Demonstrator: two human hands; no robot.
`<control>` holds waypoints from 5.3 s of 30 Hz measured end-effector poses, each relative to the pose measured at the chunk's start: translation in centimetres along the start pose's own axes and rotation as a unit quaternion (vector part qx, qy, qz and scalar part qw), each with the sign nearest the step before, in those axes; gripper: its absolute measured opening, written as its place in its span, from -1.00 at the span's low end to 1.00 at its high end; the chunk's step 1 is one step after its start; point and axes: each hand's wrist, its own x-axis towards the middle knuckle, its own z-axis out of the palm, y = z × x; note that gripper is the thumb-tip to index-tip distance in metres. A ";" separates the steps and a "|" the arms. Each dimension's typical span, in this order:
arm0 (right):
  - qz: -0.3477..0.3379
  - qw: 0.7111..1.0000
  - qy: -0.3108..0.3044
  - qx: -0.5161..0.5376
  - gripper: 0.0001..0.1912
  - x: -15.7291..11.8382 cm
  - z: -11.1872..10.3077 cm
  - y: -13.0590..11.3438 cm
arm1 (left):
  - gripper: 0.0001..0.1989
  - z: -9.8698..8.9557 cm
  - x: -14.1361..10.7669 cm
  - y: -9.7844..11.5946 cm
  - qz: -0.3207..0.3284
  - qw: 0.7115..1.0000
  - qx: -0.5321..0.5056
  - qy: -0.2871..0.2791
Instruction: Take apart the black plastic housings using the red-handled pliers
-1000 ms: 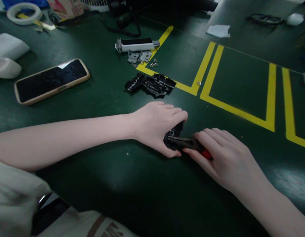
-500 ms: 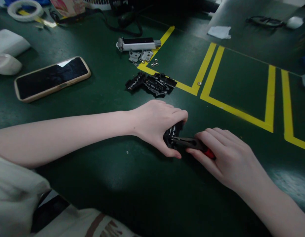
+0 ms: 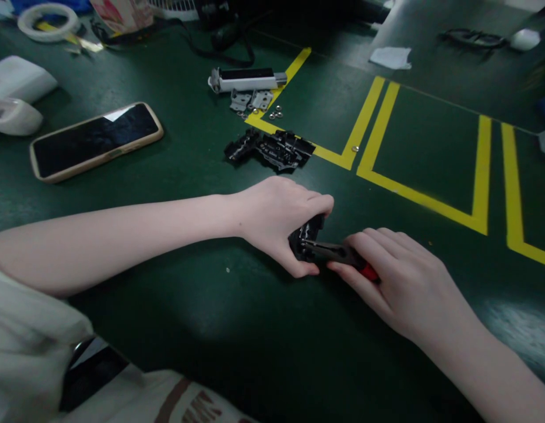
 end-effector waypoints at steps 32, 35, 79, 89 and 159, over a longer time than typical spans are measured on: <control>-0.020 0.999 0.004 -0.027 -0.68 -0.2 0.2 0.4 | -0.39 0.3 0.0 0.0 0.006 1.000 0.015 0.001; -0.024 0.999 0.006 -0.037 -0.68 -0.1 0.1 0.2 | -0.38 0.2 0.1 0.1 0.002 1.000 0.020 -0.003; -0.056 0.995 0.027 -0.073 -0.67 -0.1 0.5 0.5 | -0.38 0.3 0.0 0.0 0.013 1.000 0.026 0.006; -0.053 0.995 0.029 -0.074 -0.68 0.3 0.3 0.1 | -0.37 0.3 0.0 0.0 0.023 0.999 0.028 0.003; -0.031 0.998 0.018 -0.044 -0.63 -0.1 0.3 0.5 | -0.38 0.1 0.0 0.0 0.009 1.000 0.022 -0.002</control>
